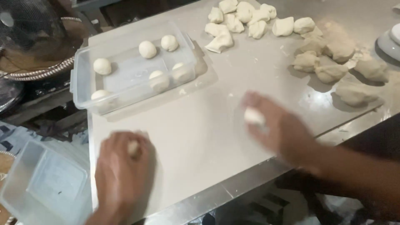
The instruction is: Shaping portions of dough into round balls and placing them into storage containers.
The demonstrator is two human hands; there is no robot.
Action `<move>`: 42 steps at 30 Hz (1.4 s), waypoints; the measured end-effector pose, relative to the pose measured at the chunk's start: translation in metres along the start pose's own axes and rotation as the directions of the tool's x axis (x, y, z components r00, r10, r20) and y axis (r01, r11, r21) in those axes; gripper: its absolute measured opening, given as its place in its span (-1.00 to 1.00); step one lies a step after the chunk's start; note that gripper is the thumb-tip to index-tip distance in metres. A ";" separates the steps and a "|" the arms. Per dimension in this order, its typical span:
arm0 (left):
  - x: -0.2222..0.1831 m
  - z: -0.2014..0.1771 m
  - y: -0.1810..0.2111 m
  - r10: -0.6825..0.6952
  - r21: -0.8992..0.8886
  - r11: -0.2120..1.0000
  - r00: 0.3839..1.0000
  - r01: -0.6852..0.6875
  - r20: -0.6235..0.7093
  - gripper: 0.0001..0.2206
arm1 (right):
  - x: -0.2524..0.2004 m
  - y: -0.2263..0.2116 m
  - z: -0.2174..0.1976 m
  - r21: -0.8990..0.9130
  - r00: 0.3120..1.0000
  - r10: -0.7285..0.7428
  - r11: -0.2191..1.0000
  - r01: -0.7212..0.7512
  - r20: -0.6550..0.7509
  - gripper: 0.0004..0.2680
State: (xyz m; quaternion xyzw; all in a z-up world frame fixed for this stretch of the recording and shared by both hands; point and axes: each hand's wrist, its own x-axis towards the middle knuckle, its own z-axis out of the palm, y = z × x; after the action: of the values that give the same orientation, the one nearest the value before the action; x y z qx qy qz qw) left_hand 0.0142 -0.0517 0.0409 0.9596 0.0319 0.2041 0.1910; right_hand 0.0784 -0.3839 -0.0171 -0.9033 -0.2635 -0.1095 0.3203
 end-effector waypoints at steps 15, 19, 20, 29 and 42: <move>0.071 -0.004 -0.025 0.155 0.034 0.982 0.890 -0.188 0.428 -0.74 | 0.141 -0.023 -0.025 -0.483 0.877 0.221 0.876 0.014 0.426 -0.52; 0.052 -0.019 -0.034 0.036 -0.090 0.996 0.892 0.005 0.452 -0.62 | 0.165 -0.036 -0.049 -0.404 0.666 0.471 0.875 -0.267 0.579 -0.61; 0.059 -0.026 -0.026 -0.089 -0.091 0.983 0.854 0.157 0.513 -0.59 | 0.178 -0.038 -0.053 -0.432 0.538 0.496 0.866 -0.251 0.681 -0.62; 0.156 -0.043 -0.010 -0.314 -0.012 0.941 0.888 0.338 0.337 -0.53 | 0.312 -0.083 0.008 -0.009 0.771 0.051 0.998 -0.059 0.635 -0.55; 0.199 0.015 -0.039 -0.265 0.253 0.959 0.729 0.129 0.631 -0.29 | 0.359 -0.081 0.123 -0.126 0.879 -0.257 0.935 0.332 0.402 -0.53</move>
State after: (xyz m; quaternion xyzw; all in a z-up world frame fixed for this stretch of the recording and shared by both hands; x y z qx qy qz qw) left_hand 0.2029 0.0065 0.0887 0.9744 0.0842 -0.1727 0.1172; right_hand 0.3382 -0.1071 0.0616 -0.8829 -0.4433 -0.0053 0.1544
